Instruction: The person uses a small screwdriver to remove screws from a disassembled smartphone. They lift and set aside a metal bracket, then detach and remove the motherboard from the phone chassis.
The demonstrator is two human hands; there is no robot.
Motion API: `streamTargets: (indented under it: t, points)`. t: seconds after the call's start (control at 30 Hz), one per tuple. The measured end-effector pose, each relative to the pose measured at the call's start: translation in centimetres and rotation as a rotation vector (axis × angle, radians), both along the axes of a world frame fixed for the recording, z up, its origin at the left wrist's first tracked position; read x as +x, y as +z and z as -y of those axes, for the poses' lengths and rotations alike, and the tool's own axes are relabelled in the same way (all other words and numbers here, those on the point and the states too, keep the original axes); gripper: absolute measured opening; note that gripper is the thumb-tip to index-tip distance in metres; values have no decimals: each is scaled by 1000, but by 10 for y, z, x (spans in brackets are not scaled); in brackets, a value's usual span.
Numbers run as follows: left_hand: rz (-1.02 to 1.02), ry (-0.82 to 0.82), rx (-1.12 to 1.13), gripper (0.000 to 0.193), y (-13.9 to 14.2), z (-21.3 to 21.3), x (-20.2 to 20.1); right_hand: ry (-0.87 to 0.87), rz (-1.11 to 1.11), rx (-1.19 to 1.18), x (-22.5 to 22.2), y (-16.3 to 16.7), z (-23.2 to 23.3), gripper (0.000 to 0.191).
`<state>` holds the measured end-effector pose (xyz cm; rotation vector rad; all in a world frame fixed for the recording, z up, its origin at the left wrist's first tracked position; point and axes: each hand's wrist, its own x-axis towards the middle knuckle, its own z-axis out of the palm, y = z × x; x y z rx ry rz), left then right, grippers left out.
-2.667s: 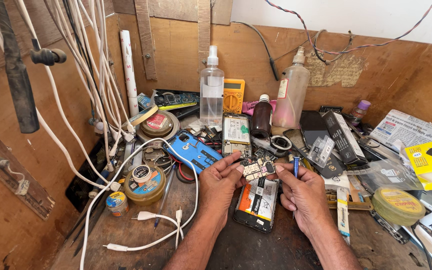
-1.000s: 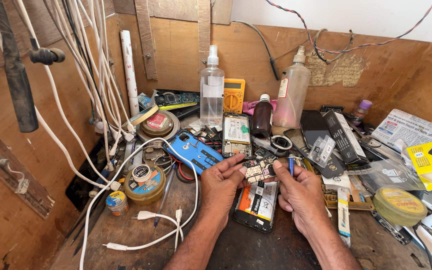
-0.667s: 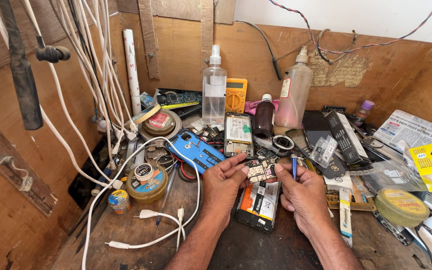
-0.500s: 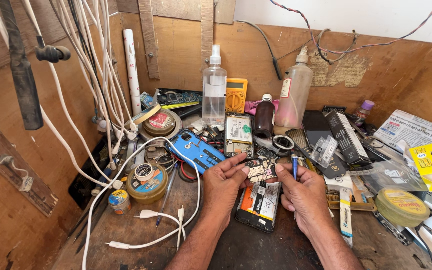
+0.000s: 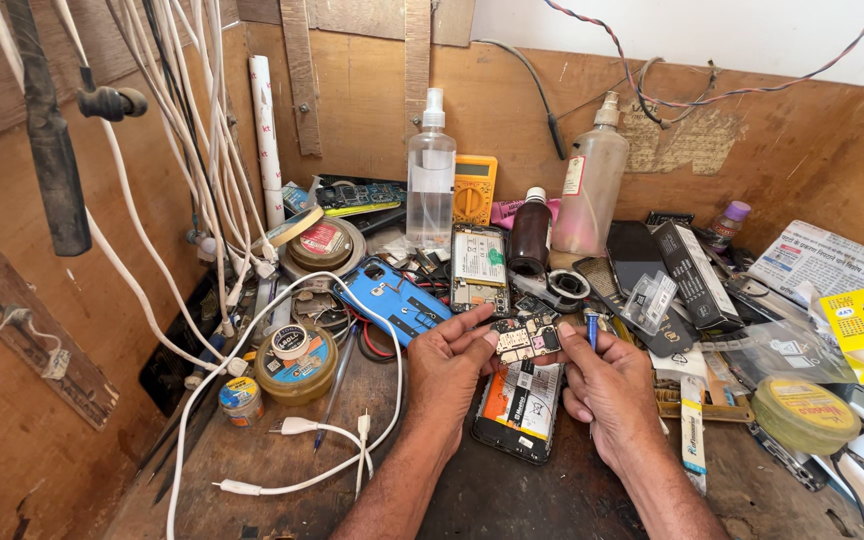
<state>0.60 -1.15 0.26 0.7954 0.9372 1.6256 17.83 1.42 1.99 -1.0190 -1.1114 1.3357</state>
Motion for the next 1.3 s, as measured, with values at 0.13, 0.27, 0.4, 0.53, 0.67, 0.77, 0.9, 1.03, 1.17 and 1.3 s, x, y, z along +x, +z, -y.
streamTargets:
  t: [0.13, 0.27, 0.4, 0.53, 0.67, 0.77, 0.9, 1.03, 1.17, 1.3]
  points:
    - [-20, 5, -3, 41, 0, 1, 0, 0, 6, 10, 1, -1, 0, 20]
    - [1, 0, 12, 41, -1, 0, 0, -2, 10, 13, 1, -1, -1, 19]
    - [7, 1, 15, 40, 0, 1, 0, -3, 4, 12, 1, -1, 0, 19]
    - [31, -3, -2, 40, 2, 1, 0, -2, 6, 10, 1, -1, -1, 19]
    - [12, 2, -1, 41, 1, 1, 0, 2, -1, 4, 1, -1, -1, 19]
    - [12, 2, 10, 41, 1, 0, 0, 1, 4, 6, 1, 0, -1, 19]
    - [14, 4, 3, 41, 1, 0, 0, 6, -2, 6, 1, 0, 0, 19]
    - [-12, 16, -9, 41, 2, 2, -1, 6, 4, -3, 1, 0, 0, 19]
    - [7, 11, -2, 41, 3, 2, -1, 7, 1, 0, 2, 0, 0, 20]
    - [4, 15, 18, 41, 1, 2, 0, 8, -8, -5, 2, -1, 0, 20]
